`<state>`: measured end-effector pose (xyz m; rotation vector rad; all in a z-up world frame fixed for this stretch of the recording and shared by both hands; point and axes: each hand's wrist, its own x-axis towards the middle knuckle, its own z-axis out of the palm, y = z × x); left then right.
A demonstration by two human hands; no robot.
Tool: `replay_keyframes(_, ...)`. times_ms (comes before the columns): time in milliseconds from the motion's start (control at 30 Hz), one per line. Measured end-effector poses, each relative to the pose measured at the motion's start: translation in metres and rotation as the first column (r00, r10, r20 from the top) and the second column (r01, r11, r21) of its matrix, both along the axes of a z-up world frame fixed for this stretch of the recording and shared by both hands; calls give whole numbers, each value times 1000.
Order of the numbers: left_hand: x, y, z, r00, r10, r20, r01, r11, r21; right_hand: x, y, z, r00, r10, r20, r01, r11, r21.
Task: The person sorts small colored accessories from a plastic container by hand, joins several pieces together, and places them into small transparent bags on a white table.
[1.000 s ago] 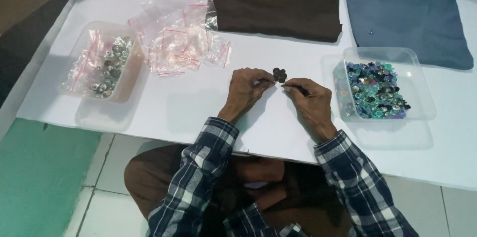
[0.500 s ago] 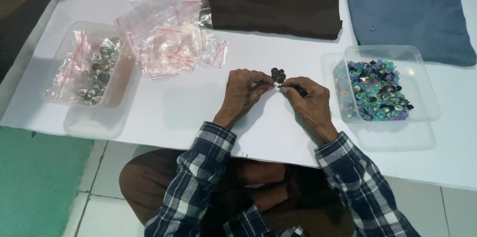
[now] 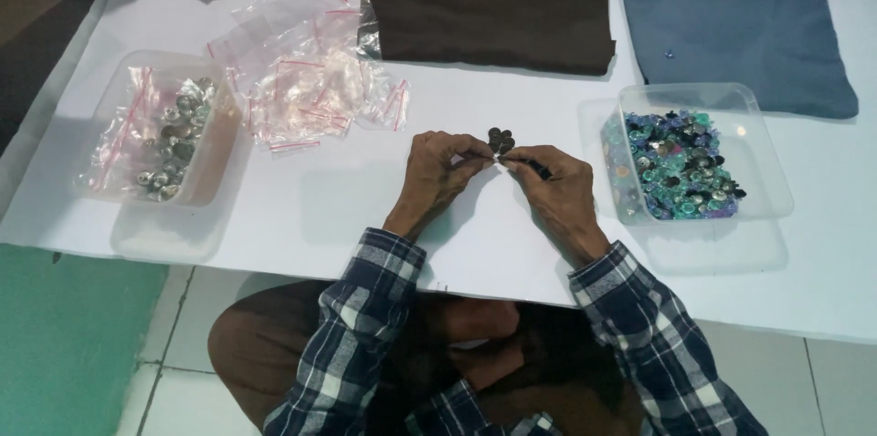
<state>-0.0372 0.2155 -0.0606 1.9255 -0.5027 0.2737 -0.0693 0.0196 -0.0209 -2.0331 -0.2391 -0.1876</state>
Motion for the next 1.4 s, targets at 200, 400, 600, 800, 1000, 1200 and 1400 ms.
replay_keyframes(200,0,-3,2,998,-27,53,29,999,-35,3,-4,-12,996,-5,94,5,1000,0)
replay_keyframes(400,-2,-8,-2,996,-55,73,59,997,-45,9,-9,-29,950,9,313,13,997,-70)
replay_keyframes(600,-22,-49,45,972,-72,224,91,993,-77,-8,-15,-14,845,-75,529,47,997,66)
replay_keyframes(800,-33,-117,100,919,-120,376,171,979,-107,-40,-62,25,713,-191,674,229,973,34)
replay_keyframes(1000,-5,-181,90,963,-231,140,232,973,10,-21,-156,54,897,-128,423,184,978,-95)
replay_keyframes(1200,36,-214,48,966,-166,198,68,902,426,14,-184,72,999,-34,13,33,692,-721)
replay_keyframes(1400,34,-219,43,973,-133,189,-11,790,613,66,-201,0,998,-55,-9,22,540,-841)
